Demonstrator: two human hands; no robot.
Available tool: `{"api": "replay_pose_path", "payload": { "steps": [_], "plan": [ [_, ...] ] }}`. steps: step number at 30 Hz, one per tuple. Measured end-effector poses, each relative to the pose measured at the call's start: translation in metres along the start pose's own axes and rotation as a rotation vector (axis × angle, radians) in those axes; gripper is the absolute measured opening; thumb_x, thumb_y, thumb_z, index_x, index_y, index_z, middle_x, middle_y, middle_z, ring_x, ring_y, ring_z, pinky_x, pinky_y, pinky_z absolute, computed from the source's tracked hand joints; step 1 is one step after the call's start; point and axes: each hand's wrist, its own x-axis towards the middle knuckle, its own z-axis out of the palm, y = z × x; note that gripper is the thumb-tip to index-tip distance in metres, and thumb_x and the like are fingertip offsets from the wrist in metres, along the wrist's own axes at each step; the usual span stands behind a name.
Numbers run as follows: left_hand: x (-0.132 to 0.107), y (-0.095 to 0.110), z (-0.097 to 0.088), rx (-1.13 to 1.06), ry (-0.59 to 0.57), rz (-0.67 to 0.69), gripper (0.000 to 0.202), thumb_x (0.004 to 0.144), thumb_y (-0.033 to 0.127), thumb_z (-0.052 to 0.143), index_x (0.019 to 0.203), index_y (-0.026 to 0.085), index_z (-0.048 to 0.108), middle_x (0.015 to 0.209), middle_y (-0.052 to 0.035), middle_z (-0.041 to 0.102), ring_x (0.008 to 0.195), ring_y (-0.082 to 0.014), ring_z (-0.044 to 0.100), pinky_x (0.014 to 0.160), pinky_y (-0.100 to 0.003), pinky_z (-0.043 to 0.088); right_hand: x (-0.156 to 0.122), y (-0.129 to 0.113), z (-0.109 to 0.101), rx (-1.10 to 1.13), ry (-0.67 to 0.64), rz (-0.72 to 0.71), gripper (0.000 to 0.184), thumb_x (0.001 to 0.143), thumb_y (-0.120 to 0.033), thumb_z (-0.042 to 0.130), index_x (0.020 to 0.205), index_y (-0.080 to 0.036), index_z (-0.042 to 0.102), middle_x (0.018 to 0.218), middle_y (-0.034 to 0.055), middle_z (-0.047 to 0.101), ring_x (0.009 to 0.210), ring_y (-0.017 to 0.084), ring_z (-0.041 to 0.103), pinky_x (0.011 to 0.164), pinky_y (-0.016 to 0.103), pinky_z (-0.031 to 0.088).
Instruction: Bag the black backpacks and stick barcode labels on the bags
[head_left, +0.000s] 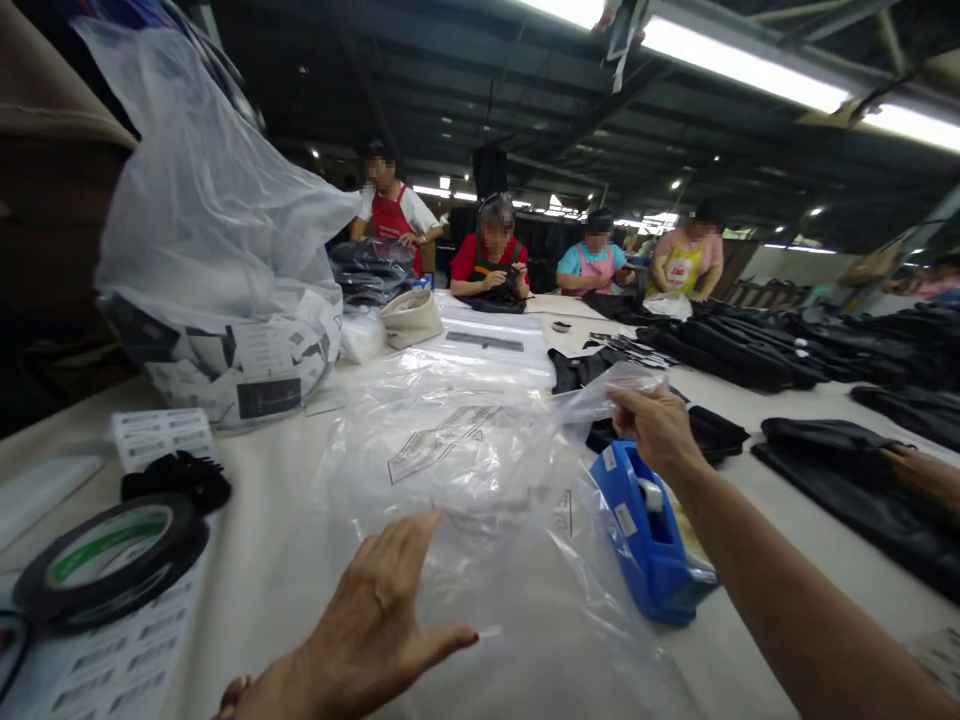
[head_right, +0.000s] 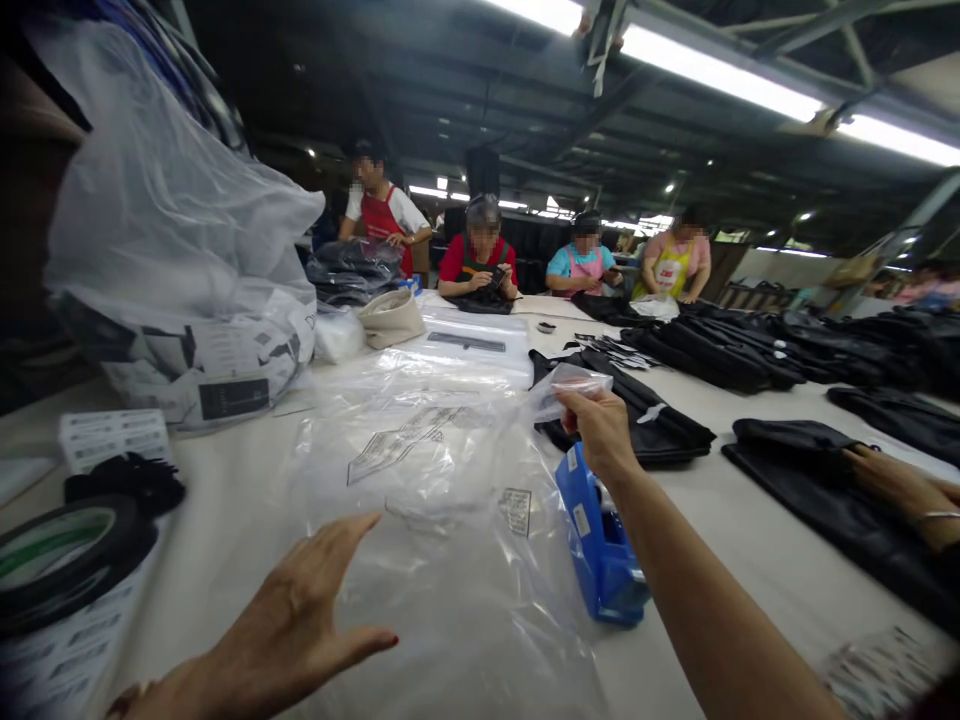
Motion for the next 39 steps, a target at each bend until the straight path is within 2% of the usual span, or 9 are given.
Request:
{"api": "replay_pose_path", "payload": {
  "steps": [5,10,13,18,23,26,28,35,39],
  "plan": [
    [-0.026,0.041,0.037,0.099,0.224,0.129,0.086,0.07,0.06,0.062,0.134,0.014,0.027,0.111,-0.0201,0.06,0.1,-0.0336,0.059,0.079,-0.046,0.053,-0.022,-0.013,0.0,-0.025,0.001,-0.089,0.026,0.052,-0.03,0.073,0.069,-0.014,0.061,0.043,-0.0072,0.049,0.036,0.006,0.042,0.034,0.018,0.03],
    [0.01,0.084,0.054,0.114,0.449,0.115,0.06,0.085,0.039,0.05,0.13,0.003,0.032,0.115,-0.0212,0.054,0.108,-0.0309,0.051,0.086,-0.044,0.048,-0.039,-0.027,0.008,-0.066,0.005,-0.17,0.023,0.055,-0.029,0.072,0.071,-0.015,0.064,0.042,-0.007,0.05,0.035,0.007,0.042,0.034,0.017,0.031],
    [0.026,0.083,0.055,0.199,0.417,0.097,0.039,0.081,0.014,0.048,0.119,0.004,0.044,0.101,-0.0167,0.059,0.092,-0.0278,0.056,0.076,-0.041,0.051,-0.045,-0.031,0.0,-0.06,0.011,-0.197,0.021,0.055,-0.029,0.072,0.07,-0.016,0.065,0.043,-0.0065,0.052,0.036,0.007,0.043,0.035,0.018,0.033],
    [0.007,0.041,0.036,0.182,0.336,0.258,0.025,0.08,0.0,0.038,0.08,0.016,0.057,0.067,-0.0032,0.058,0.062,-0.0189,0.054,0.055,-0.03,0.046,-0.078,-0.021,-0.059,-0.079,-0.086,-0.148,0.021,0.056,-0.027,0.075,0.075,-0.019,0.07,0.069,-0.0003,0.066,0.054,0.01,0.056,0.049,0.02,0.045],
    [-0.035,0.019,0.007,-0.035,0.424,0.419,0.022,0.083,0.001,0.043,0.093,0.013,0.057,0.08,-0.005,0.062,0.077,-0.0141,0.057,0.071,-0.024,0.048,-0.133,0.023,-0.137,-0.384,-0.227,-0.063,0.026,0.054,-0.037,0.078,0.076,-0.023,0.074,0.084,0.0073,0.07,0.08,0.024,0.064,0.074,0.034,0.054],
    [-0.06,0.028,0.012,0.011,0.28,0.394,0.031,0.089,0.025,0.045,0.114,0.007,0.051,0.103,-0.0147,0.062,0.101,-0.0213,0.056,0.086,-0.031,0.047,-0.154,0.053,-0.162,-0.554,-0.247,0.016,0.028,0.06,-0.043,0.074,0.079,-0.022,0.074,0.089,0.01,0.07,0.086,0.028,0.064,0.083,0.04,0.052],
    [-0.074,0.036,0.027,0.144,0.218,0.401,0.05,0.09,0.041,0.039,0.123,0.004,0.046,0.117,-0.0192,0.057,0.115,-0.0262,0.049,0.093,-0.036,0.043,-0.161,0.064,-0.165,-0.568,-0.241,0.048,0.029,0.064,-0.046,0.07,0.08,-0.022,0.074,0.09,0.0103,0.07,0.087,0.028,0.064,0.082,0.039,0.052],
    [-0.083,0.073,0.074,0.326,0.342,0.472,0.052,0.089,0.049,0.037,0.121,0.01,0.051,0.116,-0.017,0.057,0.118,-0.0306,0.045,0.098,-0.044,0.033,-0.162,0.053,-0.136,-0.5,-0.085,0.115,0.028,0.063,-0.045,0.068,0.076,-0.021,0.072,0.082,0.0072,0.071,0.078,0.024,0.065,0.068,0.03,0.053],
    [-0.07,0.097,0.08,0.282,0.397,0.457,0.039,0.092,0.036,0.036,0.119,0.012,0.053,0.116,-0.0158,0.056,0.116,-0.0299,0.046,0.097,-0.046,0.032,-0.158,0.044,-0.117,-0.39,-0.017,0.13,0.029,0.059,-0.042,0.069,0.076,-0.018,0.071,0.07,0.0065,0.068,0.063,0.021,0.062,0.055,0.029,0.05]
  ]
}}
